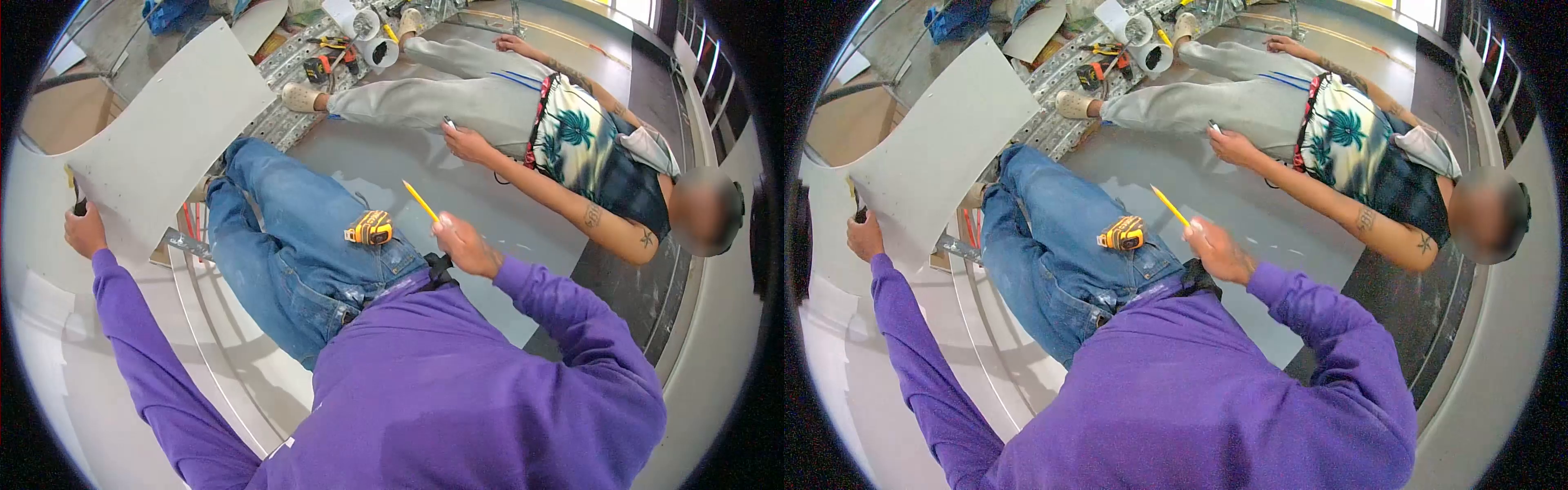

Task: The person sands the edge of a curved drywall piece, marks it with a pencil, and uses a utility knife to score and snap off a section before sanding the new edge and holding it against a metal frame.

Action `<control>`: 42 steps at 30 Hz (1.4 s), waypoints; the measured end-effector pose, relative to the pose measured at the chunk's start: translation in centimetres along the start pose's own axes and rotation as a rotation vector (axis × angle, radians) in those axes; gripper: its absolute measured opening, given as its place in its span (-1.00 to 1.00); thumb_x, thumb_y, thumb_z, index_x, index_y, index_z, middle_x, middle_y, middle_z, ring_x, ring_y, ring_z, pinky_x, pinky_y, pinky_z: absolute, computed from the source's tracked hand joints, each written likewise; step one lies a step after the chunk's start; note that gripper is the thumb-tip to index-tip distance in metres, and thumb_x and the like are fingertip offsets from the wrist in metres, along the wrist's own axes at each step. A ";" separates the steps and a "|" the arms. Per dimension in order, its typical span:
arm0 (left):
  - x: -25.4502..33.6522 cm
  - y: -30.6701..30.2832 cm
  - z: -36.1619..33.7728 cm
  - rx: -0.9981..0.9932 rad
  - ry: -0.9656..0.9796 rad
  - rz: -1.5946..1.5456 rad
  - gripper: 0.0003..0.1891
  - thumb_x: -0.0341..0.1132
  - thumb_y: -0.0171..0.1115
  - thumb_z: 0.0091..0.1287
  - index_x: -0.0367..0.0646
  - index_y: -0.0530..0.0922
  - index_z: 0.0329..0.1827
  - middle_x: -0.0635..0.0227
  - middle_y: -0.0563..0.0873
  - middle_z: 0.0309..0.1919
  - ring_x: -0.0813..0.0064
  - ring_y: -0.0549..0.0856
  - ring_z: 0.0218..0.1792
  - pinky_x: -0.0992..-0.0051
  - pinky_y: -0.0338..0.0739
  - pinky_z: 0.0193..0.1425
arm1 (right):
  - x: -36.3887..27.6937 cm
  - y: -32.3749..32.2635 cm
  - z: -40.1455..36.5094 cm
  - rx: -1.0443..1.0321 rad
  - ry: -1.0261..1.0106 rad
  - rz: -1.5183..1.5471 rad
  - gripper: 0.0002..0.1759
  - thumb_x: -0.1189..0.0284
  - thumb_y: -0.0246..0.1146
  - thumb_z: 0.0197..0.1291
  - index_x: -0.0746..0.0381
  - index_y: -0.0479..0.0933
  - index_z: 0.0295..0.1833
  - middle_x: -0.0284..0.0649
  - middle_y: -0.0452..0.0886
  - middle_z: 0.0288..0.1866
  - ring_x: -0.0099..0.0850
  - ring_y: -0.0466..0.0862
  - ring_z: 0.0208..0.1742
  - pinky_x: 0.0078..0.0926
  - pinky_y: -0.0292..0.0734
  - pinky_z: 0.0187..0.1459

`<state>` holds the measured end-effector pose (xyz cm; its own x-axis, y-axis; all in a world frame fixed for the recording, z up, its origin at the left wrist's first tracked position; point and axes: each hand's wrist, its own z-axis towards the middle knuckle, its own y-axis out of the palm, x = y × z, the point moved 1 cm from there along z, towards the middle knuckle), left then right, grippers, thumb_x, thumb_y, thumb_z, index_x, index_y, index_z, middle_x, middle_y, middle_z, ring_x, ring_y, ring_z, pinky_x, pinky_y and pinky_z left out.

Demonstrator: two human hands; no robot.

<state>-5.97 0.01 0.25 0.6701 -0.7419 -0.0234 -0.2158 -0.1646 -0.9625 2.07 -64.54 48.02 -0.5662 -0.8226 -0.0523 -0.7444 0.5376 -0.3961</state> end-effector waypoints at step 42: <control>3.0 -3.6 -2.3 0.074 -0.159 -0.170 -0.59 -0.16 0.39 0.33 -0.31 0.60 0.06 -0.02 0.70 -0.01 -0.10 0.61 0.18 0.03 0.50 0.37 | 0.9 1.4 6.6 0.005 -1.133 -0.972 -0.76 0.33 0.35 0.16 -0.04 0.73 -0.04 -0.31 0.63 -0.07 -0.32 0.69 -0.05 -0.23 0.54 -0.03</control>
<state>-4.87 -3.11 4.25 0.7967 -0.5953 0.1043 -0.0414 -0.2258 -0.9733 2.88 -65.71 41.36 0.7080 -0.5541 -0.4379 -0.6570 -0.2893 -0.6962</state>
